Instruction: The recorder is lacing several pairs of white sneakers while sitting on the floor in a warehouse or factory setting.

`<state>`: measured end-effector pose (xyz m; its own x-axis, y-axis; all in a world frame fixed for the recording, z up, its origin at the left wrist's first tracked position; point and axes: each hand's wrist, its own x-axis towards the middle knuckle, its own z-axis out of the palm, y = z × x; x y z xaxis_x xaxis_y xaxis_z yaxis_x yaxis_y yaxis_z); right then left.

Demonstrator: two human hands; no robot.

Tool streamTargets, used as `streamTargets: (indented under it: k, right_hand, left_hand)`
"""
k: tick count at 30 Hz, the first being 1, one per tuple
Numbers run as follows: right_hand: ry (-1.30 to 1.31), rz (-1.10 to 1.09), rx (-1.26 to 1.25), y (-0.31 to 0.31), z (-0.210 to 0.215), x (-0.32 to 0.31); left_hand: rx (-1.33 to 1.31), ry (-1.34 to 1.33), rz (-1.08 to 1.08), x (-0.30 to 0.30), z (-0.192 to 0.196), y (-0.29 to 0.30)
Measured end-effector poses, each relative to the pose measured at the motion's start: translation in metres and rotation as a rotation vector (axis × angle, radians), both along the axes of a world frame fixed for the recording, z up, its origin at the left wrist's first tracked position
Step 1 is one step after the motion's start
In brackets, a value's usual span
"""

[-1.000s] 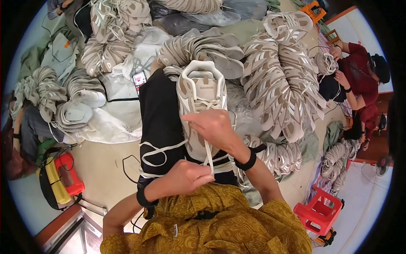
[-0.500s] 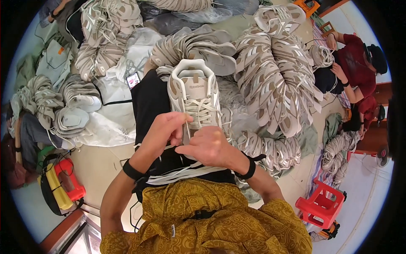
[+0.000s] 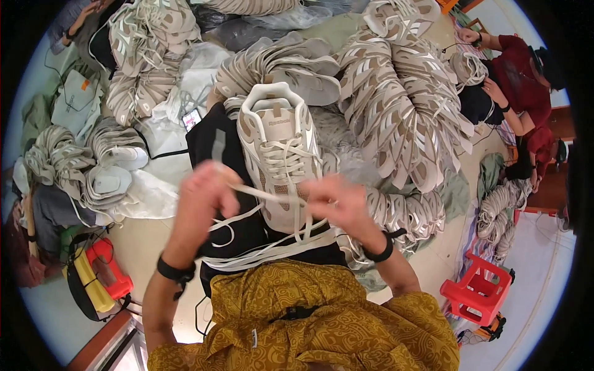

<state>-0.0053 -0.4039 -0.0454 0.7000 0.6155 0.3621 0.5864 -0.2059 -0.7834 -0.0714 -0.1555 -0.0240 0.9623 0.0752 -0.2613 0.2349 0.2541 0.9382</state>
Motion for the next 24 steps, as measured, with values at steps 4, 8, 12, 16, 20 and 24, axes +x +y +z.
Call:
streamTargets:
  k: [4, 8, 12, 16, 20, 24]
  right_hand:
    - [0.136, -0.267, -0.077, -0.013, -0.014, 0.034]
    - [0.173, -0.262, -0.124, -0.009, -0.033, 0.037]
    - [0.258, -0.235, -0.051, -0.001, -0.041, 0.038]
    - [0.348, -0.219, 0.013, 0.000, -0.046, 0.044]
    - [0.318, -0.157, 0.045, -0.003, -0.043, 0.047]
    - [0.455, -0.104, 0.159, -0.006, -0.041, 0.046]
  left_hand:
    - [-0.117, -0.312, 0.218, 0.037, 0.007, 0.069]
    - [-0.034, -0.407, 0.366, 0.079, 0.041, 0.118]
    - [0.412, -0.286, 0.466, 0.076, 0.028, 0.135]
    - [0.905, -0.135, 0.106, 0.054, -0.008, 0.051]
    - [1.174, -0.497, -0.117, 0.048, -0.020, -0.012]
    - [1.345, -0.496, -0.167, 0.051, -0.031, -0.013]
